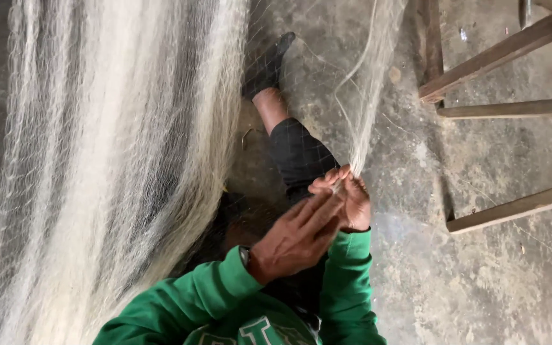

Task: The person repairs a fishing net by cutting sections of the net with handheld scissors while holding the net taut, then pulling the net with both hands.

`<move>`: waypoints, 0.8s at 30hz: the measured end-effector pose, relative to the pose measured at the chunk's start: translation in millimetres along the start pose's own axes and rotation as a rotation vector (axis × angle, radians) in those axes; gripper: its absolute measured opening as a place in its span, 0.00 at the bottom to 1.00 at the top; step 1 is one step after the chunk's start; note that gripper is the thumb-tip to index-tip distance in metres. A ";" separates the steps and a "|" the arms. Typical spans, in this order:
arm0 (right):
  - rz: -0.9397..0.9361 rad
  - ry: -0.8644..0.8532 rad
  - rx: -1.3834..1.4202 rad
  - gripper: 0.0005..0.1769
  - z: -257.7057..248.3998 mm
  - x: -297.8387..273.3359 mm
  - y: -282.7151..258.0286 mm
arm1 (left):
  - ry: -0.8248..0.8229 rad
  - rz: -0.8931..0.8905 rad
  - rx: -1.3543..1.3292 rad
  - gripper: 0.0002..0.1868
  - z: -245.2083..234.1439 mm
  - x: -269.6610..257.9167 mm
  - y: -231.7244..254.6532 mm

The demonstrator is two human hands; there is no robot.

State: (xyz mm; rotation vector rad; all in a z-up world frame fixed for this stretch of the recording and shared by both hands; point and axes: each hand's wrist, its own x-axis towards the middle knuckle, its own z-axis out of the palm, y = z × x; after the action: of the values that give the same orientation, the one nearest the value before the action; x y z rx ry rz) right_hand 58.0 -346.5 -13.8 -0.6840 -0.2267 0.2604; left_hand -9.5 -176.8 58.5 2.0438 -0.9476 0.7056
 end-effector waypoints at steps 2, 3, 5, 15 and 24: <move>-0.047 0.011 0.035 0.10 -1.3 -0.6 -1.9 | 0.009 0.007 0.044 0.11 -9.8 -2.0 -5.2; -0.029 0.120 0.092 0.07 -1.3 -1.3 -4.6 | 0.034 -0.011 0.063 0.09 -11.6 -6.6 -9.6; -0.008 0.228 0.150 0.04 -3.2 -4.8 -14.7 | 0.060 -0.031 0.086 0.06 -21.3 -8.8 -25.0; -0.144 0.312 -0.237 0.07 -47.1 -38.0 -67.6 | 0.216 -0.547 0.082 0.10 -96.5 -116.5 -159.7; -0.226 0.420 -0.386 0.06 -62.7 -61.6 -97.6 | 0.215 -0.714 0.604 0.17 -205.3 -219.4 -239.0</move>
State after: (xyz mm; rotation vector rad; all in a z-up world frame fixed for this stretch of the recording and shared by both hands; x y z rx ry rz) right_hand 33.8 -475.3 -5.2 -1.0672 0.0525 -0.1517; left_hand 24.6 178.6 -82.7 2.5193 0.1788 0.8352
